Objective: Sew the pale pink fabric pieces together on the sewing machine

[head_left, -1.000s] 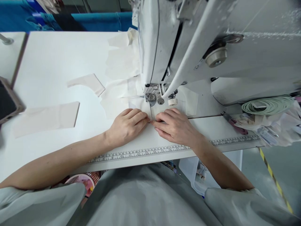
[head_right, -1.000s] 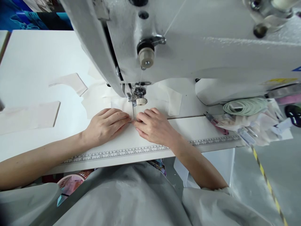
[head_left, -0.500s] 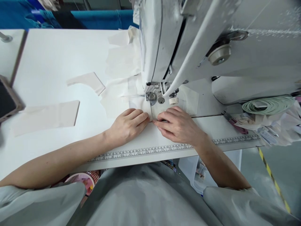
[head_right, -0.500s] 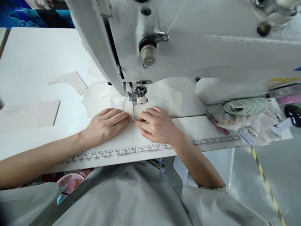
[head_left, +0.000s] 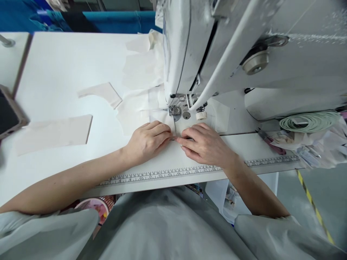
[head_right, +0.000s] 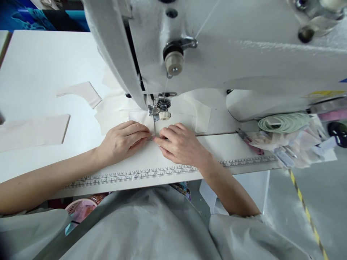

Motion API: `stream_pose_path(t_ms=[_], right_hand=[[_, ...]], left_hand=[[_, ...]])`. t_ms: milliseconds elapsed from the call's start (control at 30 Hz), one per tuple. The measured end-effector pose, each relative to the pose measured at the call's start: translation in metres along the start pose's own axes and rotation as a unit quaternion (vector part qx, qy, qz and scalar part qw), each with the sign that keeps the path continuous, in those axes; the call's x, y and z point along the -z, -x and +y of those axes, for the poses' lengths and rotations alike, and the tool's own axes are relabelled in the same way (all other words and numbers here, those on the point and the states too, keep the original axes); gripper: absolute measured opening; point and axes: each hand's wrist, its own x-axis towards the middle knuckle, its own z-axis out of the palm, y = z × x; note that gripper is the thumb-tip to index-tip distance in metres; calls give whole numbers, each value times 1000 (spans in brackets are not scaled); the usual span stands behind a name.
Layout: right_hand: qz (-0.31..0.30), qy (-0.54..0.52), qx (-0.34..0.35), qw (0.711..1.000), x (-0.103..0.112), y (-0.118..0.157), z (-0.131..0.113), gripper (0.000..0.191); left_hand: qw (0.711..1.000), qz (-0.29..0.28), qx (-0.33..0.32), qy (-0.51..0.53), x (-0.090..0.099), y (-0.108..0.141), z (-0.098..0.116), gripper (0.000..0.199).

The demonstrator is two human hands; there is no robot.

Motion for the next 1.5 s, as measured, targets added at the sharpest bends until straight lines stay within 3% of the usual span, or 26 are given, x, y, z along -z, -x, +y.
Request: stream_pose_path(t_ms=[133,533,1133,1300,1500], right_hand=[[-4,-9,-5,1000,-1,0,-1,24],[-13,-33,-19,999,0,0,-1,23],[-7,-31,-16,999,0,0,-2,24],[9,-81,-28,996,4,2,5,24],[29,-77,-31,996,5,3,8,23]], left_hand=[[1000,-7,-1,-3,0,0,0,14],[992,25,-85,-86,4,-2,2,10],[992,-4,-87,-86,2,1,2,12],[993,-20,-84,-86,4,1,3,16],[990,-6,-92,-107,5,-1,3,13]])
